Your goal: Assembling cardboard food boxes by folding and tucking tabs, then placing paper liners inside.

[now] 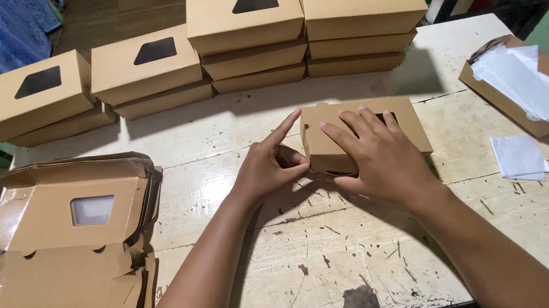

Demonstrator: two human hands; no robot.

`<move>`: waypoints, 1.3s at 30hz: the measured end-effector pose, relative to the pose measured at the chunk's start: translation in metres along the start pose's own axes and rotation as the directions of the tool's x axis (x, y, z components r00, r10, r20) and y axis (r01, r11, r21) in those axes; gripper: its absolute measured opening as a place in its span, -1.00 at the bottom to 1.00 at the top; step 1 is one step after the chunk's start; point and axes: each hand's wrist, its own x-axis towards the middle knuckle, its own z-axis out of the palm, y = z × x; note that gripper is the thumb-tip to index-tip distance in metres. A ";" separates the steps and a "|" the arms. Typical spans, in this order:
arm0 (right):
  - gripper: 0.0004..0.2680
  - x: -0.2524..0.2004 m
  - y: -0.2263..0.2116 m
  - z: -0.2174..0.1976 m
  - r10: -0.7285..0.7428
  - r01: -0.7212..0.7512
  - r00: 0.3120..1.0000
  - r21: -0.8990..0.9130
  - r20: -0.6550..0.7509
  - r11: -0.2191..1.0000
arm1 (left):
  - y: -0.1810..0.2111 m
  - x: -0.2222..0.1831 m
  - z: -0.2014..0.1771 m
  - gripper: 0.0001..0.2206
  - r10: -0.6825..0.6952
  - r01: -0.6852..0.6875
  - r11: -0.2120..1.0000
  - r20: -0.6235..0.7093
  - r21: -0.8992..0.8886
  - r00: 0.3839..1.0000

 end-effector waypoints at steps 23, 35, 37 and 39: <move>-0.56 0.003 0.031 0.003 0.252 -0.166 0.876 0.234 -0.411 0.958 | -0.017 0.007 0.007 -0.20 -0.012 0.030 0.869 -0.039 0.494 0.999; -0.61 0.013 0.016 0.019 0.303 0.125 0.836 0.696 -0.458 0.707 | -0.019 0.006 0.010 -0.36 0.431 -0.360 0.897 -0.320 0.258 0.844; -0.64 0.014 0.010 0.017 0.269 0.186 0.818 0.677 -0.508 0.712 | -0.015 0.004 0.007 -0.44 0.504 -0.405 0.858 -0.371 0.315 0.780; -0.72 0.014 0.007 0.014 0.175 0.303 0.779 0.607 -0.601 0.734 | -0.006 0.000 0.008 -0.54 0.508 -0.418 0.856 -0.348 0.303 0.788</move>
